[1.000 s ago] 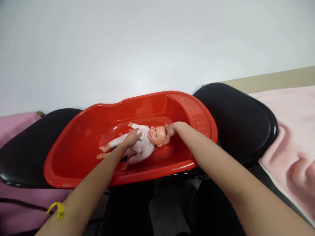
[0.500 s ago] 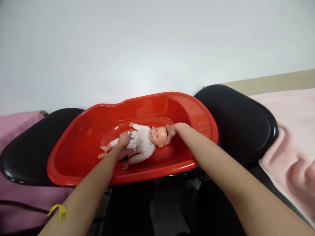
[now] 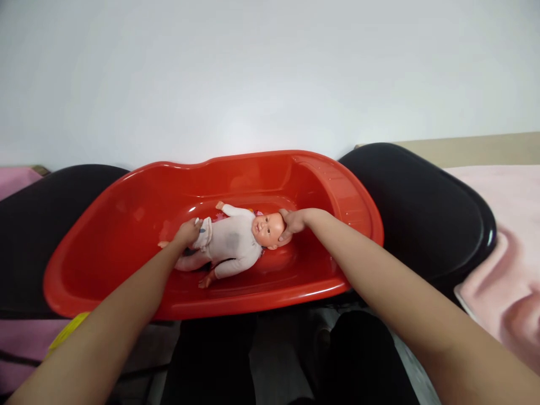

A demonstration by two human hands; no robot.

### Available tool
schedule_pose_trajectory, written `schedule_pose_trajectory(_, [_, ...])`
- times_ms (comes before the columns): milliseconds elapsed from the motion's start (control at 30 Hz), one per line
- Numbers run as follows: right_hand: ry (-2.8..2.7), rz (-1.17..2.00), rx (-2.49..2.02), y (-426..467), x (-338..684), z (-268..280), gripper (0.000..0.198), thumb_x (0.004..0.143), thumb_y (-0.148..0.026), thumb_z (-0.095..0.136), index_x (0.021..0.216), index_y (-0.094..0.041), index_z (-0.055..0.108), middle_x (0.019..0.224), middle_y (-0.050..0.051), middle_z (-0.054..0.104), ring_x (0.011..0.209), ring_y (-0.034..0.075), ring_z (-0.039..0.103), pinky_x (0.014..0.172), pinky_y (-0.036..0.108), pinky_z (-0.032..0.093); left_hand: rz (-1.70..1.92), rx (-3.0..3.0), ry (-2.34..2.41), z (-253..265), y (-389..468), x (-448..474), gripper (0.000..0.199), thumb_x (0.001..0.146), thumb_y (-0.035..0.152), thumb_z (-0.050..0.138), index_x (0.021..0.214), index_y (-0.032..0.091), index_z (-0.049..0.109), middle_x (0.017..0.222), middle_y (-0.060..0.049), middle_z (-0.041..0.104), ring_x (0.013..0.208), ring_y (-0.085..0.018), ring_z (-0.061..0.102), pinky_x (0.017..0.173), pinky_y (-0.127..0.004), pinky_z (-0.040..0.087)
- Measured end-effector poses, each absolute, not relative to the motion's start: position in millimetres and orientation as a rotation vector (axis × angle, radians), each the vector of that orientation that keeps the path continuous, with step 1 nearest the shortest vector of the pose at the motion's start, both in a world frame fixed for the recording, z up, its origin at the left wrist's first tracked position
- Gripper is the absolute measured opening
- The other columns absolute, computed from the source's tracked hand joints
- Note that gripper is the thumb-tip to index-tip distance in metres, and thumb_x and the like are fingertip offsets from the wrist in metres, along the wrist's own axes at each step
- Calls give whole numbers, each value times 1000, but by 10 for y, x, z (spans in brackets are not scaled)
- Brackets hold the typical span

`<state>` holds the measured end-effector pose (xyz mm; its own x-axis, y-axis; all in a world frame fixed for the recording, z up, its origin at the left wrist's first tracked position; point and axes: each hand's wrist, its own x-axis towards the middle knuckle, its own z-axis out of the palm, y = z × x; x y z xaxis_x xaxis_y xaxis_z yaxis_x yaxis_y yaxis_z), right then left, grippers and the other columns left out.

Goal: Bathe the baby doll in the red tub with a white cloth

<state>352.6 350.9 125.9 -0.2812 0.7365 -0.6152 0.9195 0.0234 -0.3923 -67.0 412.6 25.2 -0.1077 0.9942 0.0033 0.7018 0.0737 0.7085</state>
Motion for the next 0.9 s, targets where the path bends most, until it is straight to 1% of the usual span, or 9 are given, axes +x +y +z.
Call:
schedule_pose_trajectory(133, [2068,-1114,1685,3547,3562,1243,130,49,-66,88,155,-24,24,152,14,47,136,40,49,109,45,44,632,1693,2002,268,4095,-599,39,90,53,52,92,16,64,100,-19,70,107,-39,62,98,-48,41])
schedule_pose_trajectory(300, [2077,-1144,1683,3501,3546,1289,131,51,-64,88,157,-27,21,155,12,46,138,40,47,111,44,43,860,1855,1850,532,3966,-244,43,98,54,39,99,22,68,95,-14,71,94,-34,67,89,-47,48])
schedule_pose_trajectory(400, [2074,-1090,1709,3468,3513,1335,134,49,-66,89,157,-25,22,160,13,37,143,41,41,112,41,42,1032,1888,1581,675,3899,2,44,99,54,41,116,24,69,113,-10,72,110,-29,65,98,-41,47])
schedule_pose_trajectory(500, [2070,-1094,1710,3451,3490,1364,137,49,-65,90,159,-23,19,160,14,36,144,40,39,113,42,40,987,1941,1309,685,3829,210,49,100,54,42,133,25,63,135,-7,66,128,-26,57,109,-37,42])
schedule_pose_trajectory(567, [2055,-1128,1703,3447,3488,1366,139,49,-64,90,159,-23,17,158,15,39,142,39,42,112,43,42,864,2037,1235,615,3779,319,50,100,50,44,139,23,60,142,-8,61,134,-27,53,114,-39,37])
schedule_pose_trajectory(667, [2048,-1169,1702,3444,3503,1352,139,48,-63,90,159,-21,18,155,15,43,139,38,45,109,41,45,713,2252,1249,462,3718,427,54,99,45,49,147,19,53,147,-11,57,138,-31,47,120,-47,24])
schedule_pose_trajectory(733, [2052,-1178,1716,3442,3517,1342,138,48,-62,91,158,-21,19,154,15,46,139,39,46,109,42,45,689,2352,1316,381,3694,461,58,98,47,50,149,18,49,147,-13,56,139,-33,45,122,-51,17])
schedule_pose_trajectory(800, [2047,-1170,1727,3439,3526,1342,138,48,-62,90,158,-22,18,154,15,46,139,39,45,110,43,44,686,2386,1392,344,3685,472,58,99,51,49,148,21,49,147,-13,56,139,-32,45,122,-51,15])
schedule_pose_trajectory(900, [2045,-1168,1712,3427,3519,1368,135,49,-64,89,157,-23,19,153,15,46,139,39,45,112,45,43,606,2405,1469,368,3687,456,57,99,52,46,148,23,49,147,-12,56,138,-30,46,122,-48,18])
